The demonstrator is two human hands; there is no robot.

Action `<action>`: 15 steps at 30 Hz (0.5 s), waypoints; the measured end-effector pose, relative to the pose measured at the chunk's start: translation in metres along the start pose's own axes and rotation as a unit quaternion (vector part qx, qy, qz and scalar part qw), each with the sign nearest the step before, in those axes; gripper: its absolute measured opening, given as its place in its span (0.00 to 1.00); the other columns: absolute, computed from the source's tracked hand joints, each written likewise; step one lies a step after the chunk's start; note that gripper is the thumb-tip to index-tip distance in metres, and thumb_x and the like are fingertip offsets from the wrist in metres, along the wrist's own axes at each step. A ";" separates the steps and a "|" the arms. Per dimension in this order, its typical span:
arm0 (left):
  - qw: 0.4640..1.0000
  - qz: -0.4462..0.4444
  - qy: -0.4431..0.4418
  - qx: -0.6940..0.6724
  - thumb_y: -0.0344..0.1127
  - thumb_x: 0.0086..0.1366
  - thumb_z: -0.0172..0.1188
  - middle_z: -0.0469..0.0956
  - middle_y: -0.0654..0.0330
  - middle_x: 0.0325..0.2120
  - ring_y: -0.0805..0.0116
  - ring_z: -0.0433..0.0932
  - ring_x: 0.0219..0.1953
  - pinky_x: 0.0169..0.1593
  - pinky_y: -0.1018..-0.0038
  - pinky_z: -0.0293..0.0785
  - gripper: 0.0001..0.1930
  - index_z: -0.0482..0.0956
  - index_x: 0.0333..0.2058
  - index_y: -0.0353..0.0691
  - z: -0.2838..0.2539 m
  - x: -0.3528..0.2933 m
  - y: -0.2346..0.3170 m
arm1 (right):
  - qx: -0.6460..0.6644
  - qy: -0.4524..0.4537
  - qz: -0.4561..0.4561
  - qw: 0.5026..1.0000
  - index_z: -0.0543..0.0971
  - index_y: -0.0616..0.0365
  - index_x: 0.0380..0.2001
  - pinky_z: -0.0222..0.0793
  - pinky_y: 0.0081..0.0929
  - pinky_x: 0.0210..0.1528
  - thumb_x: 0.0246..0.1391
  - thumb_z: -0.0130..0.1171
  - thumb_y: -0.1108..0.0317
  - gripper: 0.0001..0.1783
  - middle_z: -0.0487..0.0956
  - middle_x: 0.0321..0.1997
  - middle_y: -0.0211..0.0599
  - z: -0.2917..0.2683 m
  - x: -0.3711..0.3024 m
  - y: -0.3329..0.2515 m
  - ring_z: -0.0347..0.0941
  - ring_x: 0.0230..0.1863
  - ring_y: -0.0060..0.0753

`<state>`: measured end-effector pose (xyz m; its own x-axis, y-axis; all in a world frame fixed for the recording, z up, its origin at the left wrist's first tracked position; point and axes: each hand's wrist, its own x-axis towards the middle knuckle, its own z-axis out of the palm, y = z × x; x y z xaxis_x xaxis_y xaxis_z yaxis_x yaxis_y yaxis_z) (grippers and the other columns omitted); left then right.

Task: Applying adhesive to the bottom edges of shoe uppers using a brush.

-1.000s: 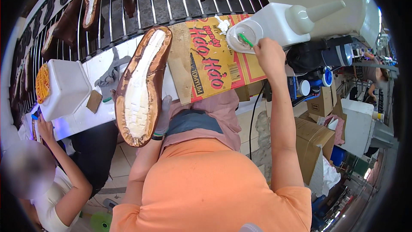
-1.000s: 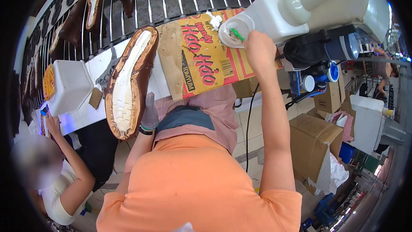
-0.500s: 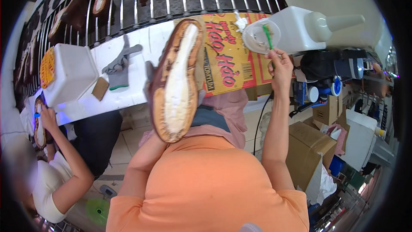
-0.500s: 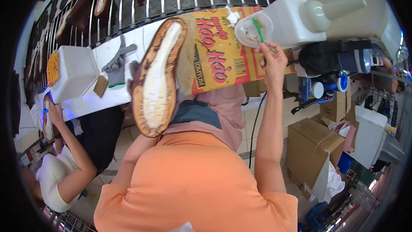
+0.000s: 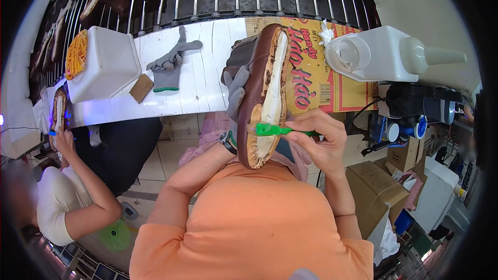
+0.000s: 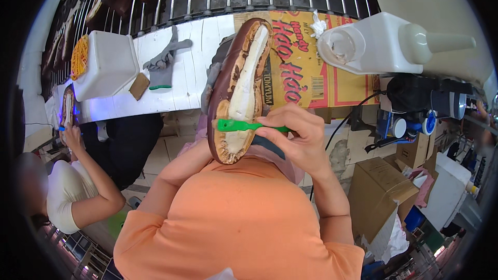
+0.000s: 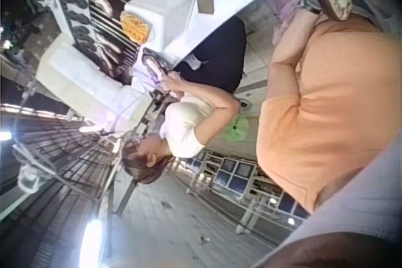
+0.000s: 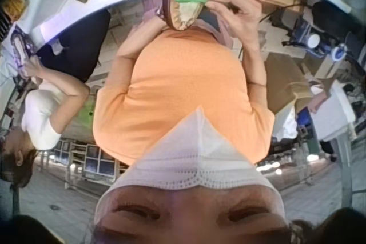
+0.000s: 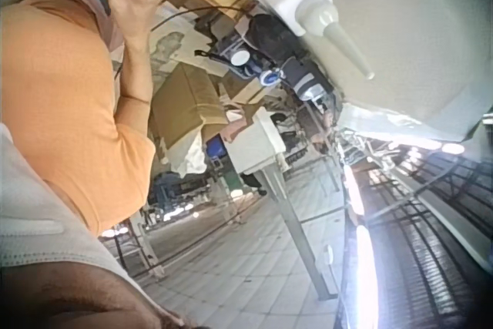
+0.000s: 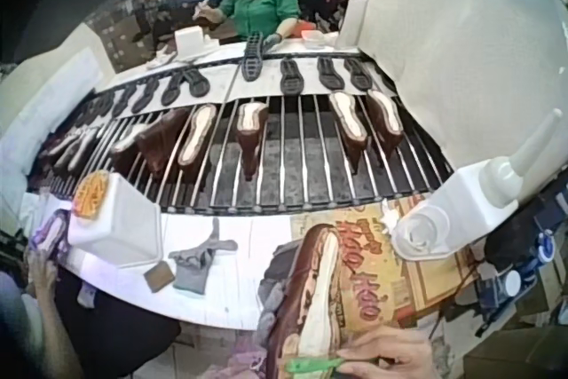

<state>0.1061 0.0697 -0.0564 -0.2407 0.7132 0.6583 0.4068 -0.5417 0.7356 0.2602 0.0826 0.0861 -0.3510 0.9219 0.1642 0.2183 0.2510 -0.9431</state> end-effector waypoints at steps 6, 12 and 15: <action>1.000 -0.003 0.017 -0.004 0.37 0.50 0.72 0.60 0.50 0.61 0.51 0.61 0.64 0.68 0.49 0.42 0.41 0.55 0.57 0.48 0.005 0.002 -0.001 | -0.080 0.069 -0.005 0.994 0.81 0.67 0.28 0.65 0.21 0.27 0.44 0.68 0.77 0.07 0.79 0.25 0.36 0.003 0.009 0.013 0.72 0.25 0.24; 0.998 -0.066 -0.002 0.020 0.37 0.50 0.73 0.61 0.50 0.61 0.51 0.63 0.63 0.68 0.45 0.41 0.40 0.55 0.57 0.49 0.004 0.012 0.003 | -0.098 0.089 0.110 0.985 0.79 0.66 0.25 0.61 0.20 0.26 0.47 0.67 0.74 0.07 0.75 0.21 0.33 -0.005 0.027 0.025 0.67 0.23 0.20; 0.999 0.048 0.023 0.009 0.40 0.50 0.73 0.60 0.50 0.61 0.50 0.63 0.63 0.68 0.44 0.37 0.41 0.55 0.57 0.48 0.003 0.020 0.005 | -0.117 0.092 0.134 0.980 0.79 0.66 0.25 0.55 0.17 0.23 0.50 0.66 0.71 0.08 0.74 0.20 0.27 -0.010 0.040 0.042 0.62 0.21 0.14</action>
<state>0.1059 0.0822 -0.0402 -0.2397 0.6377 0.7320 0.4455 -0.5977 0.6665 0.2647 0.1333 0.0556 -0.0881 0.9961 -0.0102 0.4909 0.0345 -0.8705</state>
